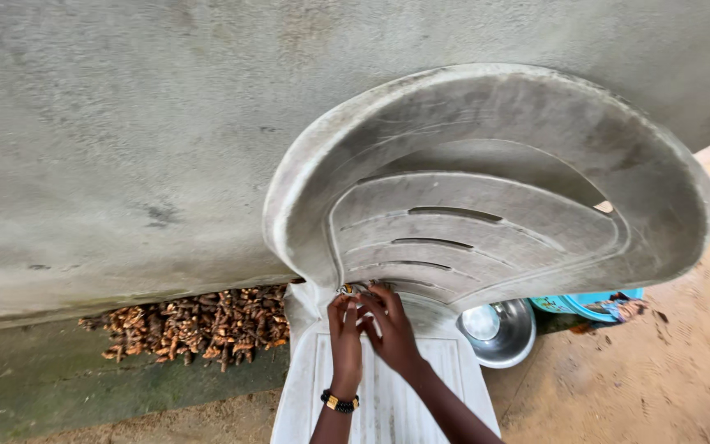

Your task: The person cleans a plastic chair by wiping its seat, backrest, and edges with a cloth, folding the cloth, and wiping the chair again.

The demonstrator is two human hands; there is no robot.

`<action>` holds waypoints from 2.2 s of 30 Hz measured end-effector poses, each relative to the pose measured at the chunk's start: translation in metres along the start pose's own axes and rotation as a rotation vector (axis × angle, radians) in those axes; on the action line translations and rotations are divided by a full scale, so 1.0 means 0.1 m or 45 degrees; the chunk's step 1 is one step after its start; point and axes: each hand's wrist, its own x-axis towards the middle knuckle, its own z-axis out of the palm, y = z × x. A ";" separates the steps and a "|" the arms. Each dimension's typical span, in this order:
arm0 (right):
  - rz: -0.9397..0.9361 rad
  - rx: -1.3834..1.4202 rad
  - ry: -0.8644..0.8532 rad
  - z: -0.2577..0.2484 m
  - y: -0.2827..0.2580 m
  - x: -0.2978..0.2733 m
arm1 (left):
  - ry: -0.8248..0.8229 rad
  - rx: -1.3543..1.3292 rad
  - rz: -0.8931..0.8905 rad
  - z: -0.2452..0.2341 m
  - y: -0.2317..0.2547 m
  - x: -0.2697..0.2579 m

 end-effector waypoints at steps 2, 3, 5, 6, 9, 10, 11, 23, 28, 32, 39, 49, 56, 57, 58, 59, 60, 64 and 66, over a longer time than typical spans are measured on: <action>-0.242 -0.345 0.181 -0.04 -0.13 -0.09 | -0.077 0.154 0.077 0.08 0.03 0.04; -0.227 -0.360 0.197 -0.07 -0.15 -0.09 | -0.100 0.158 0.064 0.11 0.05 0.01; -0.269 -0.644 0.375 -0.13 -0.10 -0.06 | -0.249 0.627 0.394 0.18 0.11 -0.06; -0.254 -0.655 0.387 -0.13 -0.04 -0.06 | -0.269 0.630 0.385 0.21 0.14 -0.09; -0.145 -0.466 0.358 -0.09 0.25 -0.01 | -0.331 0.923 0.651 0.30 0.15 -0.13; -0.186 -0.495 0.311 -0.04 0.33 0.01 | -0.259 0.783 0.543 0.29 0.14 -0.10; -0.227 -0.523 0.263 0.00 0.39 0.02 | -0.189 0.643 0.433 0.28 0.11 -0.07; 0.410 0.044 0.921 -0.35 0.21 0.04 | 0.003 0.661 0.485 -0.12 0.00 0.02; 0.214 -0.539 0.976 -0.80 0.01 0.01 | 0.001 0.630 0.292 -0.11 -0.10 -0.14; 0.115 -0.500 1.045 -0.62 0.11 0.08 | -0.031 0.578 0.331 -0.04 -0.20 -0.20; 0.015 -0.441 0.942 -0.23 0.15 0.25 | -0.011 0.610 0.161 -0.01 -0.16 -0.30; -0.108 -0.692 0.573 -0.40 -0.10 0.28 | 0.017 0.625 0.114 0.06 -0.13 -0.43; -0.007 -0.824 0.738 -0.77 0.23 -0.05 | -0.013 0.561 0.285 0.14 -0.07 -0.45; -0.008 -0.826 0.728 -0.67 0.30 -0.01 | -0.007 0.555 0.279 0.13 -0.08 -0.47; 0.330 -0.020 0.941 -0.52 0.37 0.11 | 0.007 0.527 0.210 0.13 -0.10 -0.50; 0.655 0.808 1.082 -0.39 0.41 0.16 | 0.021 0.499 0.140 0.14 -0.12 -0.51; 0.346 0.036 0.965 -0.28 0.42 0.13 | 0.031 0.499 0.130 0.11 -0.15 -0.53; 0.078 -0.364 0.381 0.21 0.28 0.04 | 0.084 0.518 0.257 -0.04 -0.31 -0.47; -0.335 -0.638 0.405 0.26 0.26 0.09 | 0.122 0.529 0.377 -0.15 -0.34 -0.44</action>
